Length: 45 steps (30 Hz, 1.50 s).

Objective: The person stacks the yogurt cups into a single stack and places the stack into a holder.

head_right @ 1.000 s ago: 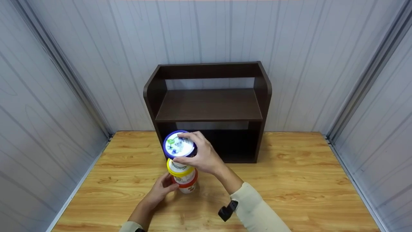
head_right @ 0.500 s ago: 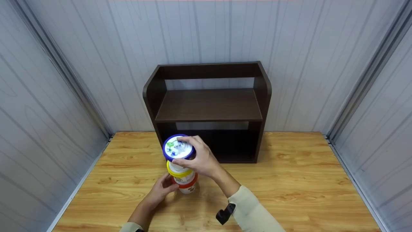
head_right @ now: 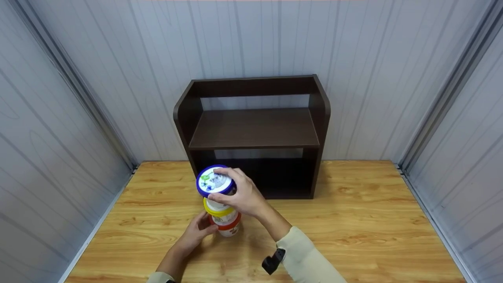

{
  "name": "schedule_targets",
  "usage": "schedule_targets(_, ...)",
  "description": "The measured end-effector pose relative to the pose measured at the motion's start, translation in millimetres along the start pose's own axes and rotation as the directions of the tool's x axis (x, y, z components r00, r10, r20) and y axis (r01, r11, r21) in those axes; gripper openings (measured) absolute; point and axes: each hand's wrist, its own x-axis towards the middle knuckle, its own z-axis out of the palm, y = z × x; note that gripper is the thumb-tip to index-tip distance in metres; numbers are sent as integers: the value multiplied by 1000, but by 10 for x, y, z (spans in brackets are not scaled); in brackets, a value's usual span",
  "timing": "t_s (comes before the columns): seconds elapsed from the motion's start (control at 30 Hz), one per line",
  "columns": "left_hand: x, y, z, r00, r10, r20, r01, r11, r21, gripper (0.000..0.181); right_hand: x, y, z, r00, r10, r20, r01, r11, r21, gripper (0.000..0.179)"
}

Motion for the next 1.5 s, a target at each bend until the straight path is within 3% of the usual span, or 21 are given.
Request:
schedule_targets(0.2, -1, 21, 15, 1000, -24, -13, 24, 1000, -8, 84, 2, -1, 4, 1000, 7, 1, -7, 1000, 1, 67)
schedule_targets(0.43, 9, -63, -29, 999, 37, 19, -37, 999, -9, 86, 0, 5, -3, 1000, 3, 4, -3, 1000, -3, 70)
schedule_targets(0.73, 15, 15, 10, 999, -49, 0, 49, 999, -23, 84, -22, 43, -59, 1000, -17, -11, 17, 999, 28, 78)
schedule_targets(1.5, 23, 36, 17, 999, -52, -9, 52, 999, -13, 87, -183, 271, -228, 998, -35, -61, 41, 995, 94, 88)
